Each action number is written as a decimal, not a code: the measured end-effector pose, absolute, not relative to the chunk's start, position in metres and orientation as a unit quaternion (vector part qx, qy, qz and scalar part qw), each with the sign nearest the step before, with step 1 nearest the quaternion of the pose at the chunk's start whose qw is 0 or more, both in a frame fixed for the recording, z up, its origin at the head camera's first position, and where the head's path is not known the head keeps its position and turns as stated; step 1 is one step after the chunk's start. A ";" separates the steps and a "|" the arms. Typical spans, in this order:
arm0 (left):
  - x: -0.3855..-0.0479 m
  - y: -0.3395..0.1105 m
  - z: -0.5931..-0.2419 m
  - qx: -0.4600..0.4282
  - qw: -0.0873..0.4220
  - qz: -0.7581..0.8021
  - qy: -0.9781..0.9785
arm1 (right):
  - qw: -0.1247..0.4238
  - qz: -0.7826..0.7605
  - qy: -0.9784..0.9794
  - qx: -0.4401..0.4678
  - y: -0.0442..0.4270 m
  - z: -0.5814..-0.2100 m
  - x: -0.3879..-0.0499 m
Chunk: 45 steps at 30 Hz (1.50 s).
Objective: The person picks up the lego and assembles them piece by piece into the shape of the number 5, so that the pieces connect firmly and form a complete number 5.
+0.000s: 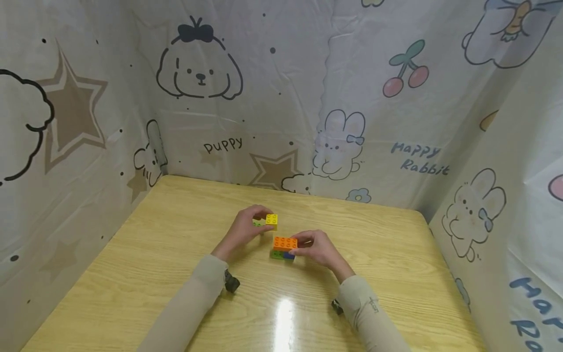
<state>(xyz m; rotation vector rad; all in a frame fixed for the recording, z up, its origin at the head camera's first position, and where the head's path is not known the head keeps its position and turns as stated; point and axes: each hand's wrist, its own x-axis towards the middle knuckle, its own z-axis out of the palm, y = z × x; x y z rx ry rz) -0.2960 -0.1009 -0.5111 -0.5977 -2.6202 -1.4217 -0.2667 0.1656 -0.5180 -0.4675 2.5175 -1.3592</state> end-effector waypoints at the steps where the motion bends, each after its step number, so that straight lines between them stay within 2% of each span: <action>1: -0.296 -0.101 -0.511 -0.198 0.052 -0.467 -0.860 | 0.121 -0.466 0.862 -0.161 0.166 -0.518 -0.267; 17: -0.284 -0.096 -0.503 -0.225 0.055 -0.468 -0.853 | 0.113 -0.468 0.859 -0.172 0.168 -0.520 -0.267; 35: -0.269 -0.090 -0.500 -0.240 0.025 -0.479 -0.844 | 0.113 -0.450 0.869 -0.173 0.167 -0.519 -0.268; 45: -0.264 -0.088 -0.501 -0.252 0.027 -0.472 -0.845 | 0.114 -0.456 0.865 -0.174 0.167 -0.519 -0.268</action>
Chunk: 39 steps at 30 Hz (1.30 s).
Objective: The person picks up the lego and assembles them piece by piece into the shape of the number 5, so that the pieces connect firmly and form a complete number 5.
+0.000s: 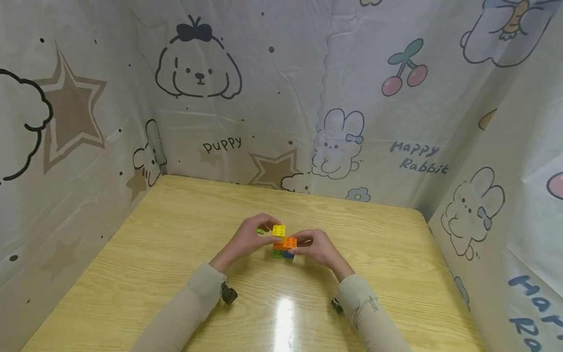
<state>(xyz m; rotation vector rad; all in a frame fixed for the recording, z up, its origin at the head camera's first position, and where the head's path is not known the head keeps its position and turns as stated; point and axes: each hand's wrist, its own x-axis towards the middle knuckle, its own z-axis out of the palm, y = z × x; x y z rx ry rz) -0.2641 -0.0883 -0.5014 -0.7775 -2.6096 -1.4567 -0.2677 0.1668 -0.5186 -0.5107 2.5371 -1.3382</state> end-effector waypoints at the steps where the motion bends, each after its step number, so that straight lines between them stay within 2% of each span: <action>1: -0.264 -0.088 -0.502 -0.254 0.027 -0.473 -0.843 | 0.114 -0.456 0.865 -0.175 0.167 -0.519 -0.268; 26: -0.262 -0.083 -0.510 -0.245 0.021 -0.455 -0.856 | 0.109 -0.465 0.860 -0.178 0.167 -0.522 -0.269; 39: -0.260 -0.081 -0.519 -0.223 -0.001 -0.494 -0.841 | 0.107 -0.469 0.858 -0.180 0.167 -0.521 -0.267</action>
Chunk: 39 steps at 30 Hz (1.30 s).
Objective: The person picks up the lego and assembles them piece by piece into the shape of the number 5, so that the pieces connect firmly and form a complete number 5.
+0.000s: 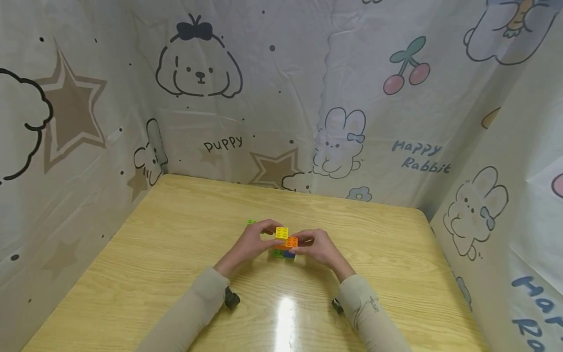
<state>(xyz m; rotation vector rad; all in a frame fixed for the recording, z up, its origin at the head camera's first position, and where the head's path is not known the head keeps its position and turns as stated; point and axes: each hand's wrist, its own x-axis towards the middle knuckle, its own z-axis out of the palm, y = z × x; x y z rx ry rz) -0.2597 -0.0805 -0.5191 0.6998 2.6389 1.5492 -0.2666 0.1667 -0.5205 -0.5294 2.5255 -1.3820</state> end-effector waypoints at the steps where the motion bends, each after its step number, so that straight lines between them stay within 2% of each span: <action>1: -0.260 -0.081 -0.520 0.223 0.000 0.495 0.840 | 0.107 -0.471 0.857 -0.179 0.167 -0.521 -0.267; 39: -0.254 -0.077 -0.525 0.198 -0.005 0.510 0.837 | 0.099 -0.468 0.860 -0.179 0.166 -0.518 -0.265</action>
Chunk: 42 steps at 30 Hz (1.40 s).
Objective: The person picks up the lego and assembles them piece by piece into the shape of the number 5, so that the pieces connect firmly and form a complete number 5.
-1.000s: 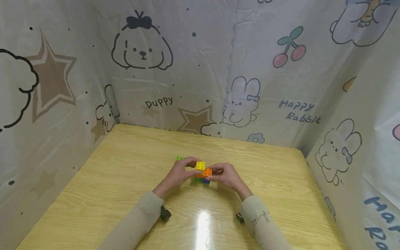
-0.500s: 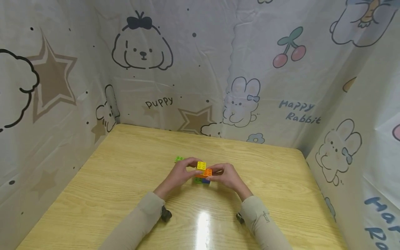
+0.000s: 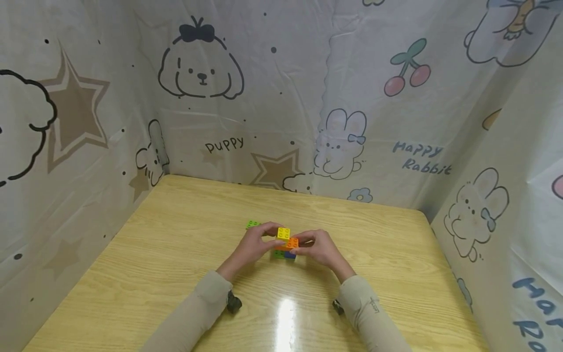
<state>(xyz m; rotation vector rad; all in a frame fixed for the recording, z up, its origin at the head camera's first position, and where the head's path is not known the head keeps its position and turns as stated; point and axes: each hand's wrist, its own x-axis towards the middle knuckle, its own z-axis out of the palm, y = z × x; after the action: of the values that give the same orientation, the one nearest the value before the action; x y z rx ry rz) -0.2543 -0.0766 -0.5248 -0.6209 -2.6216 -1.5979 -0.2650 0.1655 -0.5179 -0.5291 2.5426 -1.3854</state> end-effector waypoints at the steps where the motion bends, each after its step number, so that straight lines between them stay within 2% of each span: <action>1: -0.254 -0.077 -0.525 -0.198 0.004 -0.511 -0.837 | 0.099 -0.467 0.861 -0.178 0.166 -0.518 -0.265; 42: -0.252 -0.079 -0.528 -0.180 -0.001 -0.511 -0.840 | 0.101 -0.461 0.866 -0.166 0.164 -0.519 -0.266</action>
<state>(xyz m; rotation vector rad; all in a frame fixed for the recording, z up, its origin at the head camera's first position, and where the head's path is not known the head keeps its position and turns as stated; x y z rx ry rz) -0.2523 -0.0789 -0.5283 -0.5656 -2.6415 -1.6078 -0.2664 0.1640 -0.5189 -0.4913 2.5586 -1.3620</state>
